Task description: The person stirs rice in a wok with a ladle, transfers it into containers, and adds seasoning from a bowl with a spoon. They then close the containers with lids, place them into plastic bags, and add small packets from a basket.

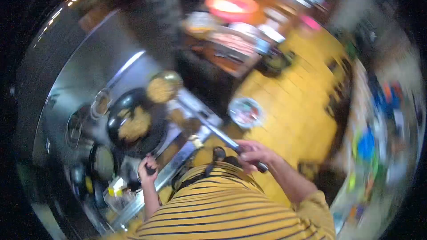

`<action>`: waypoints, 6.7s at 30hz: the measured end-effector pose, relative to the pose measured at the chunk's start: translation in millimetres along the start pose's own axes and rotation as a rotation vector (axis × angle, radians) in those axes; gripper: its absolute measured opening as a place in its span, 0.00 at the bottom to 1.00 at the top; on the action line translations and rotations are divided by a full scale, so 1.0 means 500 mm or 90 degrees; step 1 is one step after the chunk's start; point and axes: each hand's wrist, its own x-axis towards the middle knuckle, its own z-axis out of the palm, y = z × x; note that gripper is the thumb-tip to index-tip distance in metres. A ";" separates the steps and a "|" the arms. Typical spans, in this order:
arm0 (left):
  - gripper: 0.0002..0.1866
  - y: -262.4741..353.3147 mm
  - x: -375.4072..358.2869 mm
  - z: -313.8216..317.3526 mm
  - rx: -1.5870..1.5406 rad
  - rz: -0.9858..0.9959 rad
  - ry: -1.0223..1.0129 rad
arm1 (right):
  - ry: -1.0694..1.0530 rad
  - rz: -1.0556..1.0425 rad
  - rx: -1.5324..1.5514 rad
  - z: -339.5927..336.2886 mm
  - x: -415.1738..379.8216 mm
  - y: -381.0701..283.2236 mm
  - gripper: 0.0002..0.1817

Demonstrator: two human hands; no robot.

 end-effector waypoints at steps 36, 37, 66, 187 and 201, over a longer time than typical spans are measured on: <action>0.20 -1.081 -0.440 0.477 0.979 -0.559 -0.746 | 1.365 -0.536 0.222 -0.025 -1.271 1.015 0.13; 0.20 -1.104 -0.443 0.496 1.042 -0.634 -0.790 | 1.412 -0.588 0.302 -0.050 -1.343 1.060 0.12; 0.21 -2.108 -0.621 0.835 1.250 -1.269 -1.207 | 1.872 -0.753 0.554 -0.558 -1.786 1.111 0.09; 0.21 -1.919 -0.719 0.682 1.095 -1.179 -0.949 | 1.701 -1.016 0.475 -0.471 -1.765 1.135 0.10; 0.22 -1.243 -0.675 0.390 0.690 -0.558 -0.601 | 1.023 -0.456 -0.238 -0.361 -1.460 0.734 0.09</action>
